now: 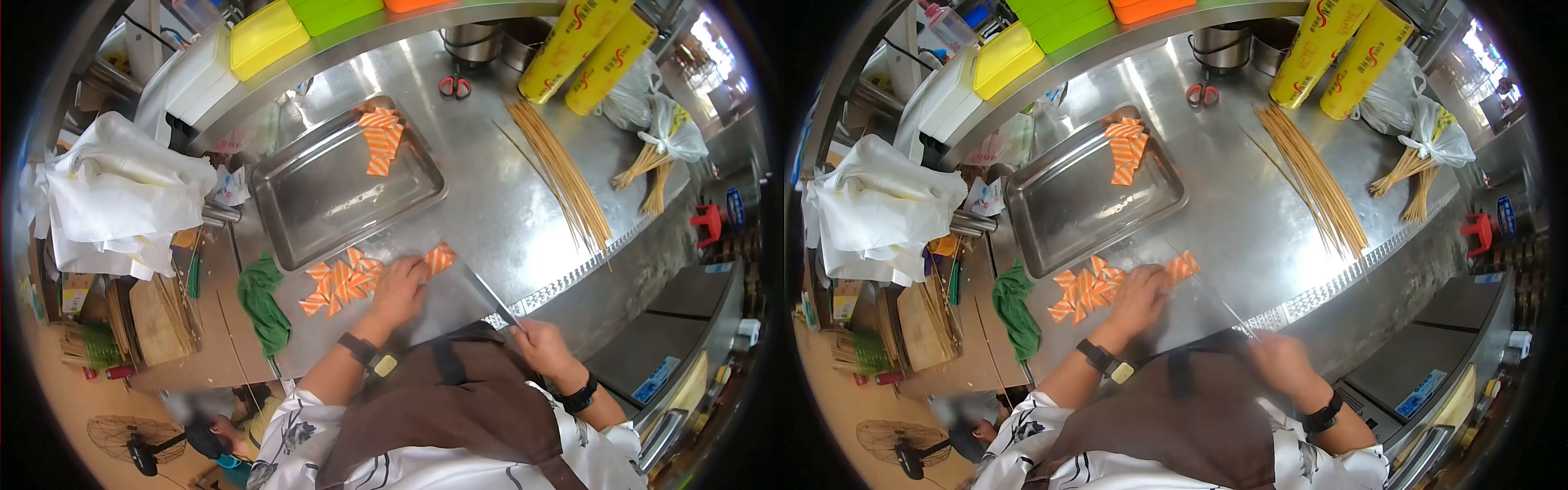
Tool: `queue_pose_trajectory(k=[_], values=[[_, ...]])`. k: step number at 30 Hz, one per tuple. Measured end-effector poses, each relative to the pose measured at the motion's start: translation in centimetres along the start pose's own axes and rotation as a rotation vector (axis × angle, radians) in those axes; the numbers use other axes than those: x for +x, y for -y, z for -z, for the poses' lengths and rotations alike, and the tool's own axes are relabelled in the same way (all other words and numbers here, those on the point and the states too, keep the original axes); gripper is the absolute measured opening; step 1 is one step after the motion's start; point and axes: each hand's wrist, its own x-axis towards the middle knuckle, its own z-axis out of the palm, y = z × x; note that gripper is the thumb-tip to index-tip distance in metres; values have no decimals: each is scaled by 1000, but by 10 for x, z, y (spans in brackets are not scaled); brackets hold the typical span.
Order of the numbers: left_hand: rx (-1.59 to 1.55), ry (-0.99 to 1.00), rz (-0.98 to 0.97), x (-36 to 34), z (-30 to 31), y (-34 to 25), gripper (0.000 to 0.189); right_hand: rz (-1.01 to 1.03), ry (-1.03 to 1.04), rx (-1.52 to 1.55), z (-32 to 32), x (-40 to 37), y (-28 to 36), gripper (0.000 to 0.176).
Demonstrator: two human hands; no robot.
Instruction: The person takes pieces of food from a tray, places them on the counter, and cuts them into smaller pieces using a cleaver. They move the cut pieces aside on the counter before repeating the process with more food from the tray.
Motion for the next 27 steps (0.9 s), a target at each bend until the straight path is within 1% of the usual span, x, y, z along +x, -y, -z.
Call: queue_pose_trajectory(k=[1, 2, 4, 5, 7, 11, 14, 21, 23, 27], values=[[-36, 40, -62, -2, -1, 3, 48, -2, 25, -9, 0, 1, 3, 26], [-37, 39, -61, -4, -4, 3, 48, -4, 49, -18, 0, 2, 6, 27], [-73, -65, -64, -4, -4, -2, 40, -19, 59, -30, 0, 3, 10, 27], [-75, -65, -61, -4, -5, -2, 40, -34, 68, -39, 0, 4, 11, 27], [-112, -110, -236, -1, -7, 0, 30, -38, 60, -45, -2, 4, 10, 27], [-132, -118, -248, -1, -16, 3, 26, -21, 65, -61, -3, 5, 10, 26], [-145, -102, -246, 1, -15, 3, 26, -20, 50, -38, -4, 5, 13, 22], [-165, -80, -231, 3, -14, 4, 29, -65, 95, -56, -2, 6, 20, 21], [-166, -80, -230, 3, -14, 4, 30, -44, 57, -37, -6, 5, 17, 20], [-181, -76, -225, 3, -12, 4, 32, -45, 65, -54, -4, 7, 22, 20]])
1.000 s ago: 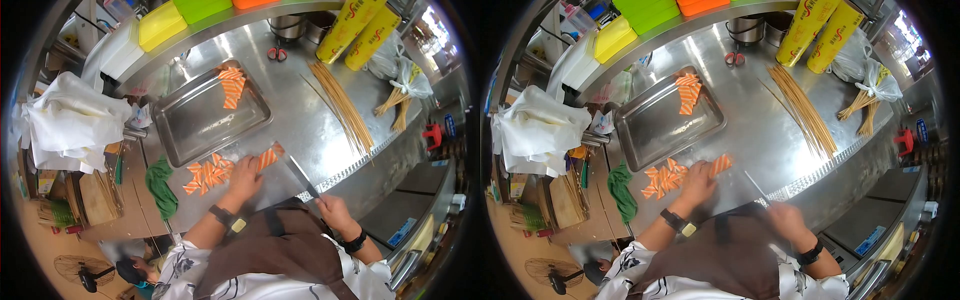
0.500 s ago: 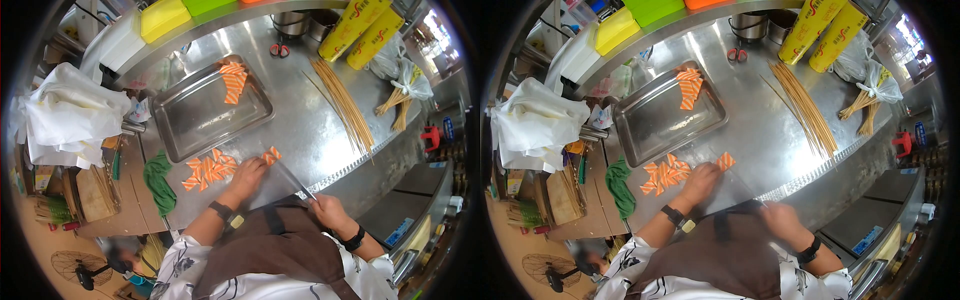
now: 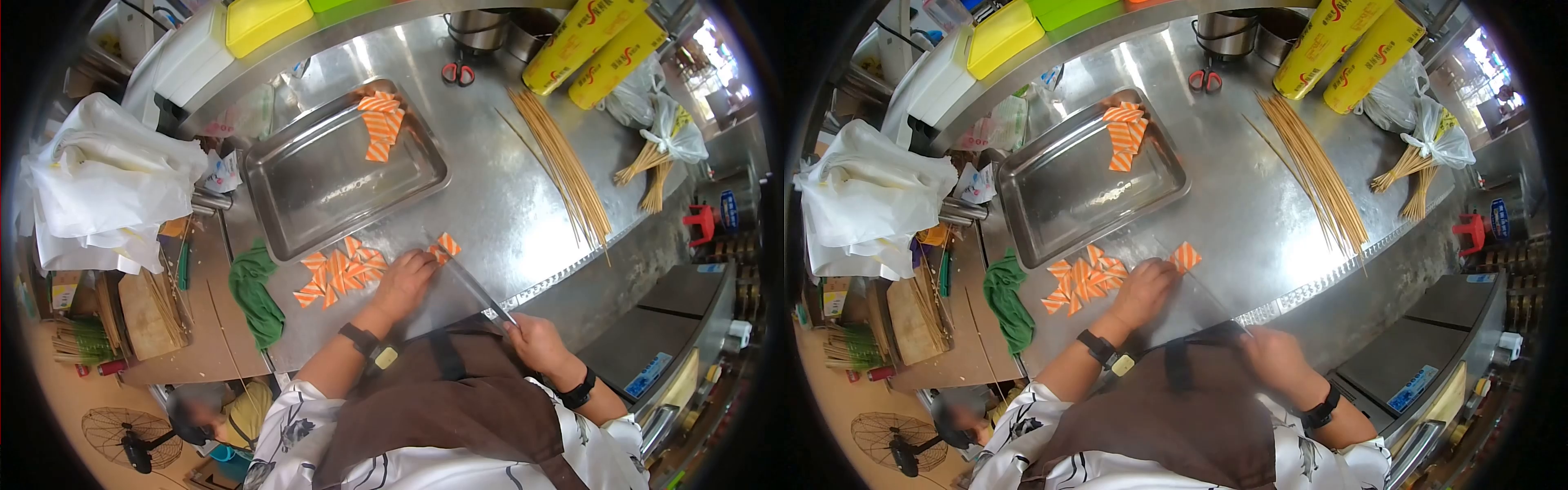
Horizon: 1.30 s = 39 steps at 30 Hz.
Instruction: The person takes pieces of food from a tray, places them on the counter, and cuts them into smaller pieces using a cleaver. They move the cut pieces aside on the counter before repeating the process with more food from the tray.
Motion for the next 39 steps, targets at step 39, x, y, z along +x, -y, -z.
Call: queue_pose_trajectory(k=[39], values=[[1, -179, -41, -1, -20, 6, 19, -61, 89, -51, -3, -4, 14, 24]])
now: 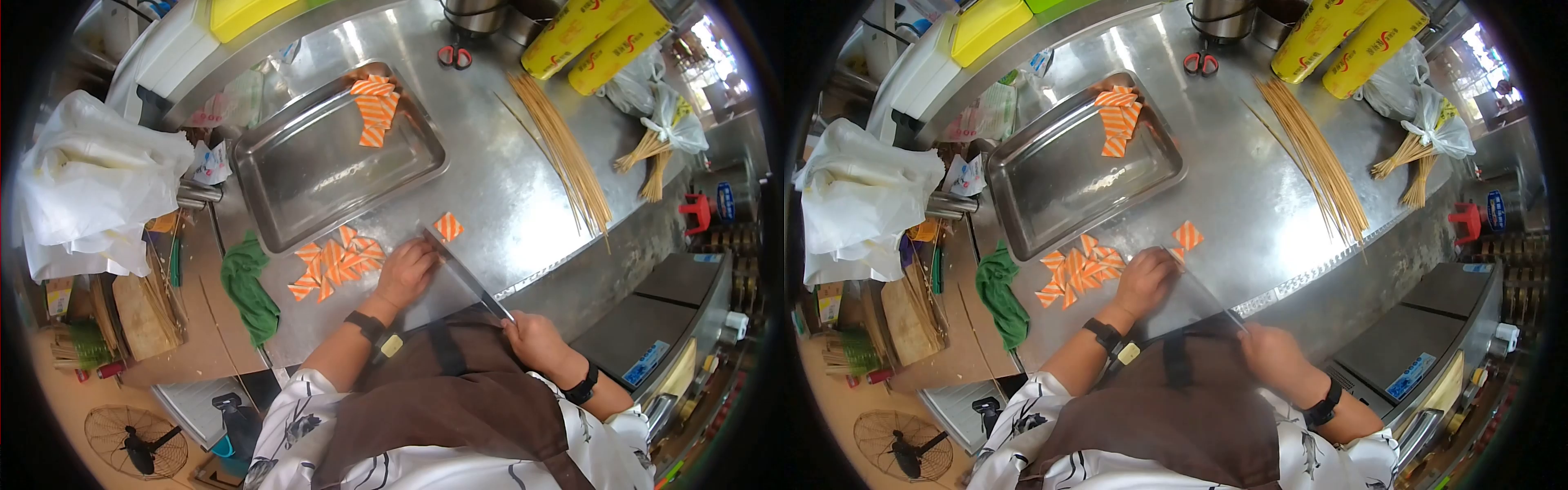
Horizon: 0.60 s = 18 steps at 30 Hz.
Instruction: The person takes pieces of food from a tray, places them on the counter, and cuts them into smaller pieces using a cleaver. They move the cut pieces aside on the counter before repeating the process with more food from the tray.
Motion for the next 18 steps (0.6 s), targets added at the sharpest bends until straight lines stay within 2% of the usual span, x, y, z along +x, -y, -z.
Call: queue_pose_trajectory(k=[9, 11, 14, 16, 18], values=[[-8, 54, 7, 3, 3, 0, 18, 6, -10, -28, -13, 19, -10, 26], [4, 71, 8, 3, 4, 1, 18, 95, -32, 32, -11, 15, -19, 26], [9, 75, 49, 12, 13, -6, 20, 59, -69, 200, -9, 3, -23, 25], [56, -52, 45, 31, 11, -8, 23, 55, -139, 236, -5, -2, -18, 25], [-8, 4, 57, 40, -2, -1, 24, 51, -215, 271, -1, -4, -16, 28]])
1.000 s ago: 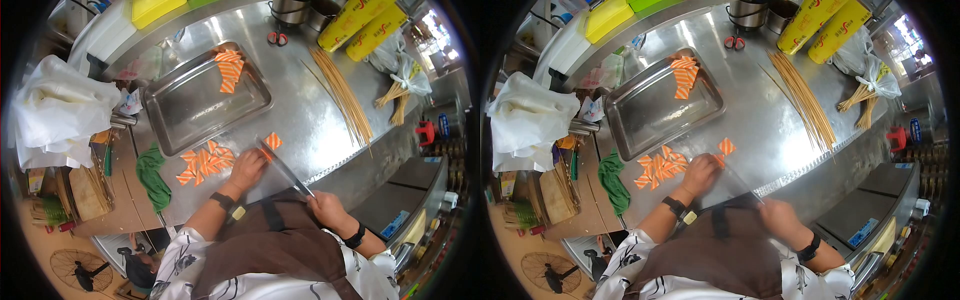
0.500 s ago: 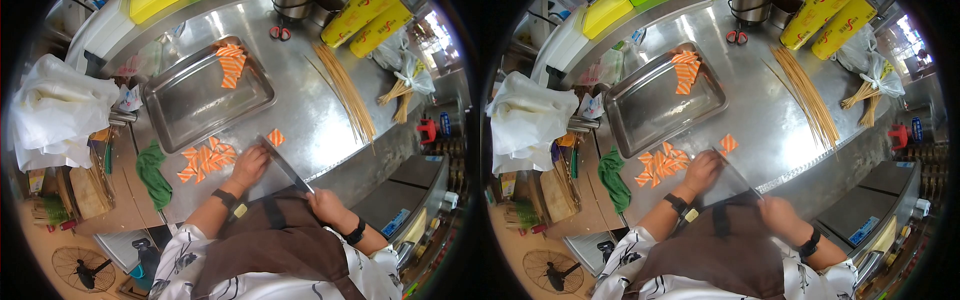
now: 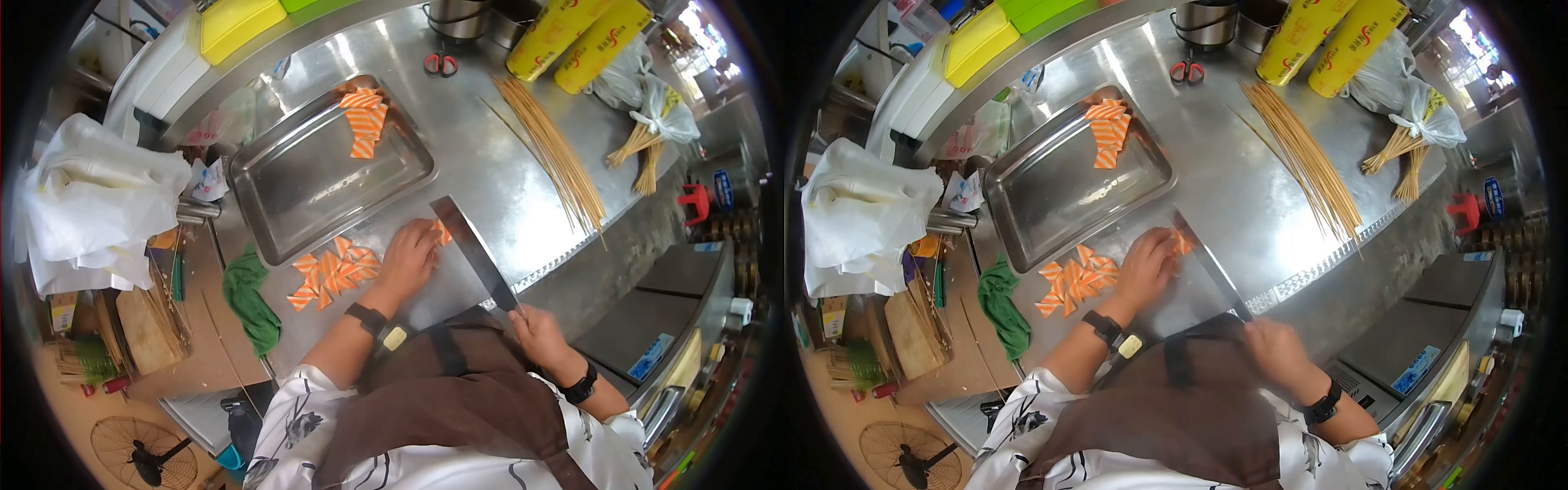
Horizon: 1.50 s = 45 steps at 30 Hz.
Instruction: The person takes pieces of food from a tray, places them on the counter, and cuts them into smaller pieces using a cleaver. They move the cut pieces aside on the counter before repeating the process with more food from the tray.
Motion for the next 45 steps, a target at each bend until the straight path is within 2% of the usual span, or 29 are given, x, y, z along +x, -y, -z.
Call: queue_pose_trajectory(k=[5, 11, 16, 29, 36, 38, 39, 41, 42, 43, 44, 45], values=[[-67, 132, 11, 6, -14, 3, 26, -85, -27, -45, 0, -1, -9, 28], [-22, 116, -36, 7, -24, 2, 22, -83, -29, -77, -1, -2, -8, 26], [3, 41, -91, 7, -29, 4, 26, -128, 10, -117, -2, 0, -3, 25], [-58, 44, -39, 10, -28, 1, 17, -243, 145, -186, -7, 9, 4, 29], [-52, 82, -42, 10, -26, 3, 19, -196, 150, -160, -13, 28, -8, 30], [-46, 95, -40, 11, -24, 4, 20, -98, 198, -197, -6, 29, -10, 30], [-83, 128, -21, 12, -17, 2, 20, -91, 196, -202, -4, 29, -13, 30], [-115, 154, 10, 14, -4, -1, 21, -254, 175, 184, -2, 25, -23, 33], [-216, 158, 122, 15, 5, -4, 20, -249, 185, 181, 3, 24, -24, 33], [-317, 163, 234, 14, 15, -8, 20, -337, 182, 287, 8, 22, -24, 36], [-311, 158, 241, 17, 26, -11, 20, -425, 177, 393, 12, 20, -24, 39], [-418, 203, 456, 23, 37, -13, 18, -418, 184, 391, 14, 21, -28, 39]])
